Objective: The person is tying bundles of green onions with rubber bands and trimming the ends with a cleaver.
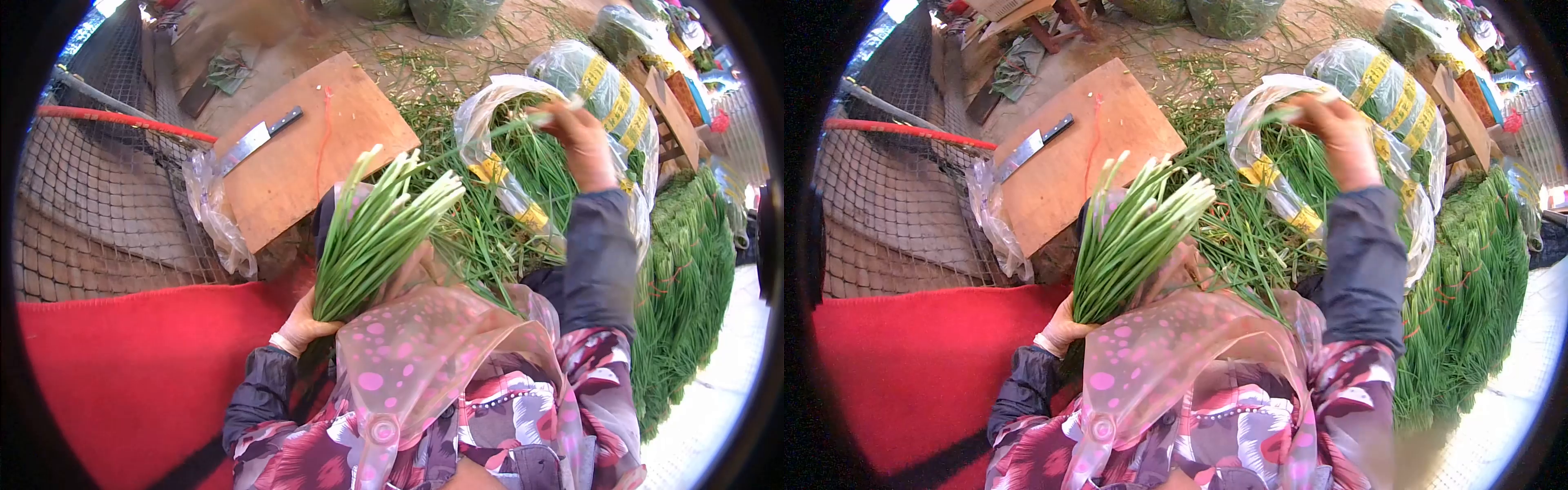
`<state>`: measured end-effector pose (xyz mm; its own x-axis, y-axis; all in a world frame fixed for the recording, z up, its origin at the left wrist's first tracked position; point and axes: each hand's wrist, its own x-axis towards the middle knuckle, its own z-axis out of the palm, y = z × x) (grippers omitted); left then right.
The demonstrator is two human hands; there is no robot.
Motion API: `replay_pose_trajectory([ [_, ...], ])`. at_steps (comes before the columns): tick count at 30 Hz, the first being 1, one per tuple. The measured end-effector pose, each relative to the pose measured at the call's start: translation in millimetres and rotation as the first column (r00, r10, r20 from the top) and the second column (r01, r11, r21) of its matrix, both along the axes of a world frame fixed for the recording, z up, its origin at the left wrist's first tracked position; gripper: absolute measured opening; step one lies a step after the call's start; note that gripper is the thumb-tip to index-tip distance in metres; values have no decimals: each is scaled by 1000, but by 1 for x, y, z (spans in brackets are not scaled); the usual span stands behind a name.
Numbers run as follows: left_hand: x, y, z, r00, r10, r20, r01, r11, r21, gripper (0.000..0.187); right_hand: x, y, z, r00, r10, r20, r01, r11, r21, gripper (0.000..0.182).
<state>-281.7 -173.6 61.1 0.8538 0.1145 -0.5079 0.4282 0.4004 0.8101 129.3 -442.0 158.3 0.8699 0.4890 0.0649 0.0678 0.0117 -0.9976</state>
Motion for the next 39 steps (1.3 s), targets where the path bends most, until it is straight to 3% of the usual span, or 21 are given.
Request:
replay_pose_trajectory([
  [2,2,-1,4,1000,27,6,-27,998,-54,81,-8,-45,6,997,-78,9,79,988,-132,29],
  [3,4,-1,7,999,35,5,-34,995,-98,79,-12,-68,-9,989,60,133,6,892,-452,27],
  [4,6,-2,8,999,43,4,-42,989,-139,76,-20,-84,-35,952,230,202,-13,689,-724,27],
  [5,4,-2,7,999,43,2,-42,989,-139,76,-37,-89,-70,764,645,13,-66,99,-993,19],
  [6,1,-3,5,998,60,-34,-66,981,-181,73,-82,-85,-83,667,698,-260,-7,-343,-939,15],
  [8,4,3,2,996,70,-60,-82,974,-213,69,-101,-102,-117,605,626,-492,-117,-542,-832,18],
  [10,-3,1,-1,992,84,-91,-106,955,-278,64,-93,-95,-125,681,679,-273,17,-387,-922,34],
  [12,3,-4,13,985,143,-99,-164,954,-253,60,-93,-53,-73,755,625,-201,-211,-59,-976,86],
  [13,4,-5,15,989,120,-82,-136,960,-245,59,-93,-41,-70,800,590,-109,-270,191,-944,92],
  [14,6,-8,17,993,100,-63,-112,964,-241,57,-94,-25,-76,809,574,-127,-421,414,-807,96],
  [16,10,-14,27,991,121,-57,-131,960,-248,55,-101,7,-98,656,628,-419,-751,597,-281,101],
  [19,21,-21,47,995,62,-74,-74,984,-161,64,-132,52,-135,466,793,-392,-698,602,388,116],
  [23,59,-38,73,995,0,103,12,993,-117,67,-151,78,-81,586,749,-309,-528,643,556,111],
  [25,87,-51,80,988,-47,150,53,998,-34,63,-143,82,-77,507,806,-306,-426,542,724,101],
  [30,160,-95,50,914,-162,373,31,942,333,51,-132,69,-29,712,622,-324,-249,656,712,83],
  [31,167,-104,66,959,-129,254,108,990,96,55,-122,62,-25,714,598,-364,-237,696,678,84],
  [32,174,-109,70,949,-145,279,122,988,99,55,-111,55,-21,717,570,-401,-224,733,642,86],
  [35,186,-113,89,800,-498,334,297,813,500,58,-76,25,1,763,542,-353,-257,754,604,53],
  [36,187,-105,93,775,-459,434,404,888,217,64,-65,10,17,781,527,-335,-292,782,551,51],
  [38,186,-61,122,868,-418,269,394,908,140,76,-39,-25,34,768,513,-382,-353,838,416,50],
  [39,190,-49,123,867,-254,429,248,966,70,79,-35,-40,43,772,504,-386,-399,858,323,51],
])
